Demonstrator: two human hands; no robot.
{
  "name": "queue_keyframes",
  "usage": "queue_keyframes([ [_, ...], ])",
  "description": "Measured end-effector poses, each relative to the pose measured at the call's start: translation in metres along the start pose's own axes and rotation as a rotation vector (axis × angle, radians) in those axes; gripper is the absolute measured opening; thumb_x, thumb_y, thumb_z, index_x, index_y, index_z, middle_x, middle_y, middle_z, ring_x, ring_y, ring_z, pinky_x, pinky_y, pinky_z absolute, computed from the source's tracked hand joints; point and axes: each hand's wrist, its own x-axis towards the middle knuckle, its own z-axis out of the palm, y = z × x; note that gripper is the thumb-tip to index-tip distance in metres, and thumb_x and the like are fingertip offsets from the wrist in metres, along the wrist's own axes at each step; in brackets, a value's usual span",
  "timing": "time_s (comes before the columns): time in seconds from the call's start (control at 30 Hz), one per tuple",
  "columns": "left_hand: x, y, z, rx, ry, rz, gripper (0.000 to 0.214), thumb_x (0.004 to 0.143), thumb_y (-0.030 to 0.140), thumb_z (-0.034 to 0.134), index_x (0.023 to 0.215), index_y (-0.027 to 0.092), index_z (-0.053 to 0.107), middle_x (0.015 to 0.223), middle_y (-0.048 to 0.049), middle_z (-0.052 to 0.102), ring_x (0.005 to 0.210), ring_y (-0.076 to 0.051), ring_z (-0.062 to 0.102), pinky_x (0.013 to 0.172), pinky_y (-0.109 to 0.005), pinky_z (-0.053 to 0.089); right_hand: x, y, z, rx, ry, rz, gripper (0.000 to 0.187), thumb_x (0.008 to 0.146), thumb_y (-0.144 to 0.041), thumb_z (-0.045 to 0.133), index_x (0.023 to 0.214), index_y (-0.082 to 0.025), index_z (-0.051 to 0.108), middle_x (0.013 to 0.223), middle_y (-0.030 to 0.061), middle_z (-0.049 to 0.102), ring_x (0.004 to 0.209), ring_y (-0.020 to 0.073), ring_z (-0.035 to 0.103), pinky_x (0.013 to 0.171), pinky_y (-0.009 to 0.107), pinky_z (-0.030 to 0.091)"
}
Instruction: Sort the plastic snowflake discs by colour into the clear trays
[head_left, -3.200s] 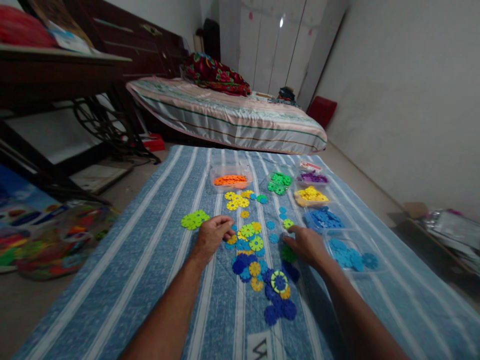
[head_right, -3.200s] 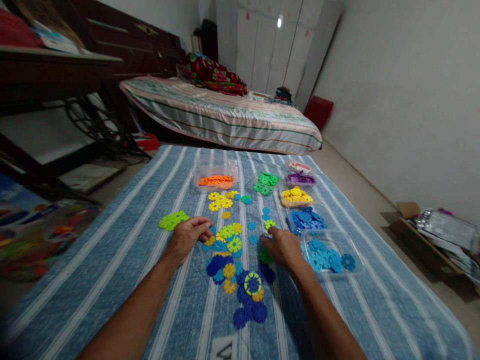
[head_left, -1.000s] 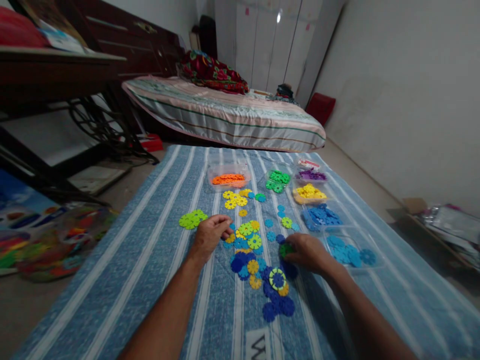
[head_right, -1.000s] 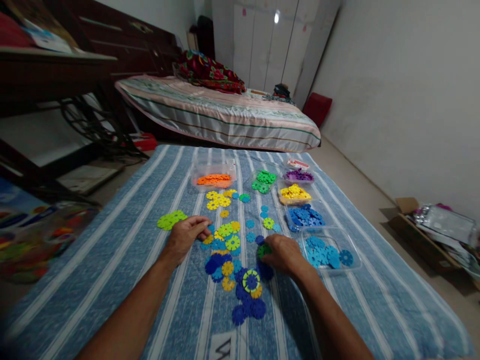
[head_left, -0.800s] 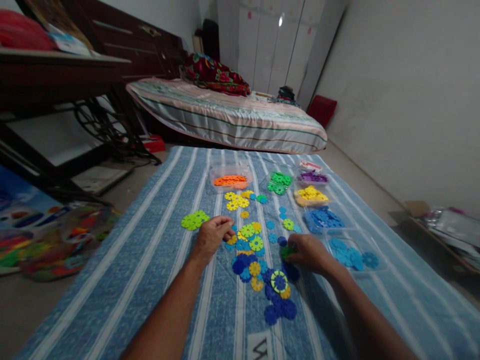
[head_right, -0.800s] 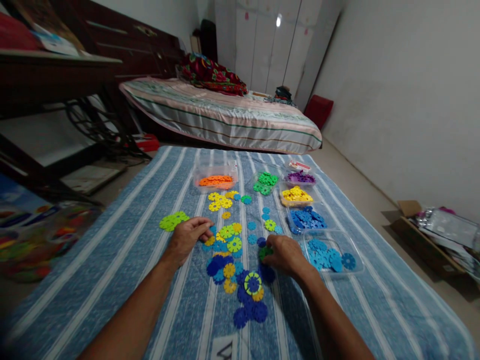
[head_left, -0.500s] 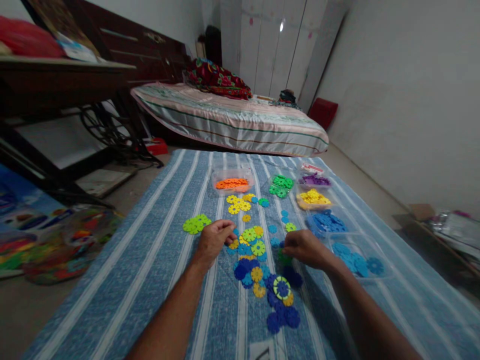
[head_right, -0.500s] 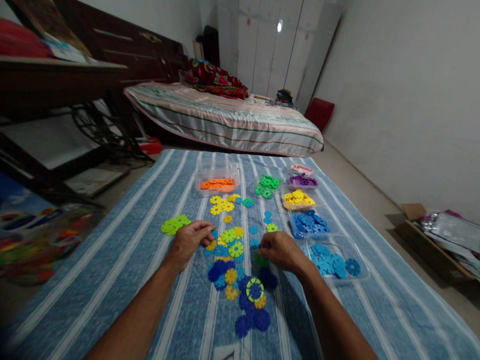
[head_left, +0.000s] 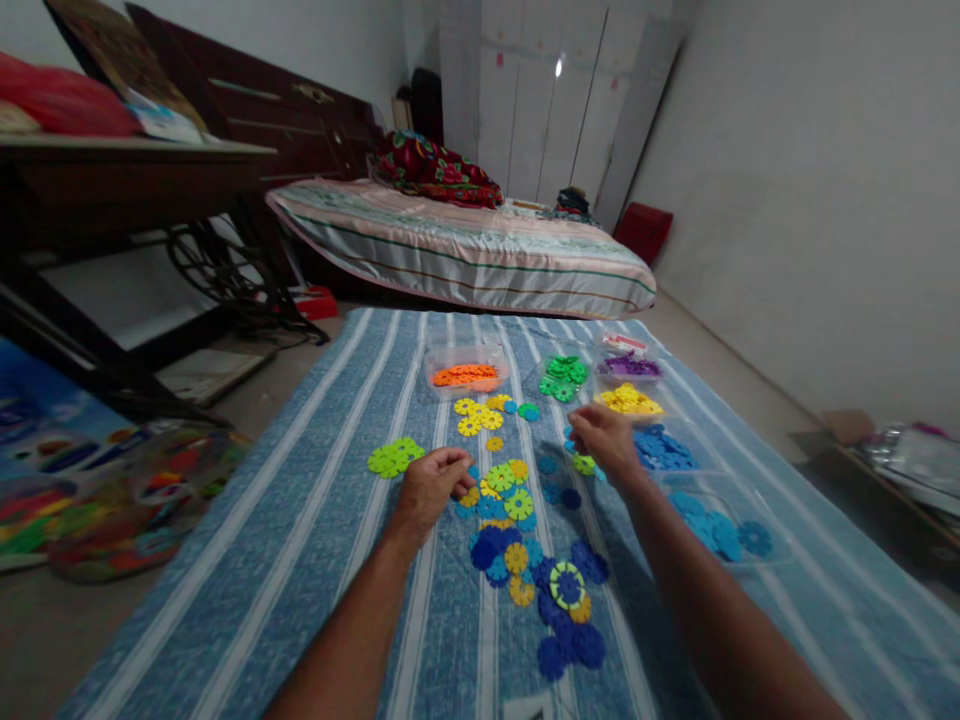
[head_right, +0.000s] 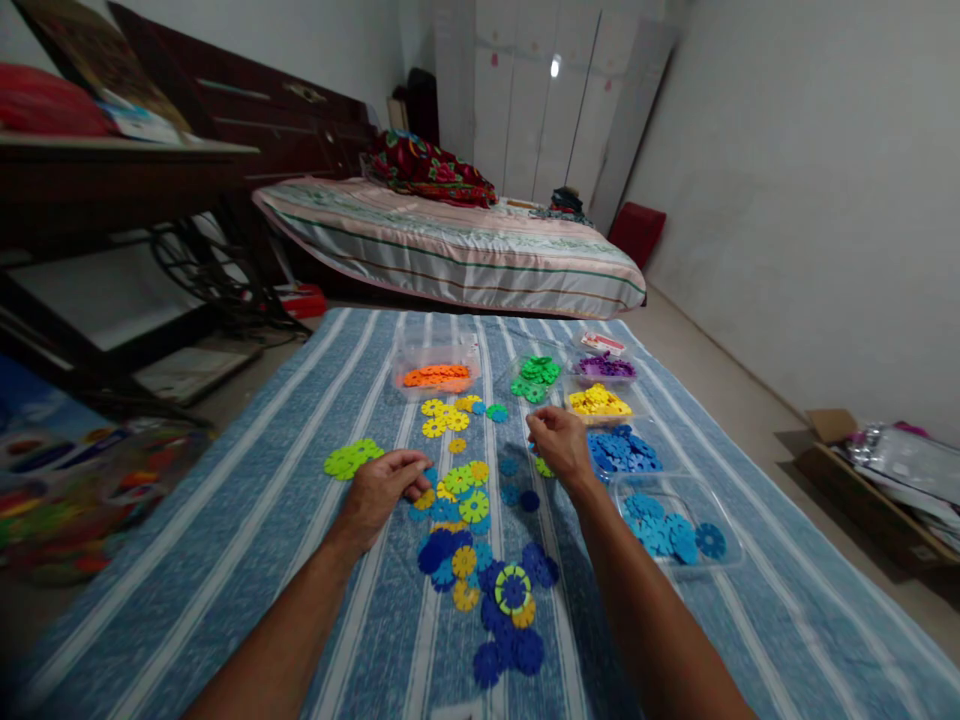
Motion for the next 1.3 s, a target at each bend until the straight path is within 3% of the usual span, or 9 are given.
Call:
queue_keyframes([
  [0.07,-0.001,0.001,0.0,-0.002,0.001,0.004,0.03,0.062,0.038,0.072,0.078,0.013,0.068,0.054,-0.0004,0.065,0.047,-0.012,0.055,0.051,-0.023,0.044,-0.012,0.02,0.003,-0.076,-0.021,-0.023,0.03,0.07,-0.049,0.059,0.069,-0.02,0.061,0.055,-0.0009,0.06,0.048,0.0143,0.055,0.049,0.026,0.044],
  [0.2,-0.002,0.003,0.0,0.01,0.0,0.01,0.03,0.062,0.038,0.072,0.078,0.013,0.068,0.055,-0.0009,0.066,0.048,-0.012,0.055,0.051,-0.023,0.044,-0.023,0.046,0.006,-0.241,0.124,-0.17,0.028,0.076,-0.044,0.054,0.072,-0.019,0.066,0.059,0.0003,0.062,0.058,0.0162,0.057,0.06,0.028,0.044],
  [0.47,-0.003,0.007,0.001,0.027,0.029,0.006,0.029,0.062,0.036,0.071,0.08,0.013,0.069,0.055,-0.0008,0.066,0.048,-0.012,0.055,0.051,-0.023,0.044,-0.021,0.062,0.006,-0.392,0.322,-0.417,0.028,0.085,-0.037,0.047,0.078,-0.019,0.066,0.067,0.0022,0.063,0.062,0.0153,0.056,0.063,0.027,0.042],
  [0.57,-0.004,0.007,0.001,0.036,0.035,0.0,0.029,0.062,0.036,0.072,0.079,0.013,0.068,0.055,-0.0009,0.066,0.047,-0.012,0.055,0.051,-0.023,0.044,-0.018,0.07,0.006,-0.512,0.34,-0.571,0.026,0.088,-0.031,0.045,0.078,-0.019,0.065,0.072,0.0052,0.064,0.07,0.0174,0.058,0.069,0.028,0.043],
  [0.67,-0.004,0.004,0.002,0.052,0.042,-0.007,0.03,0.062,0.037,0.072,0.08,0.013,0.068,0.055,-0.001,0.066,0.047,-0.012,0.056,0.051,-0.024,0.044,-0.016,0.077,0.006,-0.596,0.325,-0.629,0.023,0.089,-0.03,0.047,0.082,-0.019,0.066,0.076,0.0065,0.065,0.075,0.019,0.058,0.073,0.029,0.043],
  [0.83,-0.005,0.002,0.002,0.088,0.038,0.001,0.032,0.063,0.039,0.072,0.081,0.013,0.068,0.053,-0.0002,0.065,0.046,-0.011,0.055,0.05,-0.023,0.043,-0.013,0.083,0.009,-0.615,0.279,-0.606,0.027,0.091,-0.037,0.049,0.085,-0.018,0.067,0.079,0.0076,0.066,0.077,0.02,0.057,0.074,0.03,0.042],
  [1.3,-0.01,0.001,0.01,0.178,0.111,0.038,0.029,0.064,0.04,0.066,0.08,0.016,0.065,0.048,0.0026,0.06,0.042,-0.011,0.05,0.044,-0.021,0.037,-0.011,0.081,0.006,-0.425,0.189,-0.348,0.039,0.084,-0.049,0.047,0.08,-0.018,0.07,0.081,0.0083,0.068,0.077,0.0206,0.058,0.075,0.032,0.043],
])
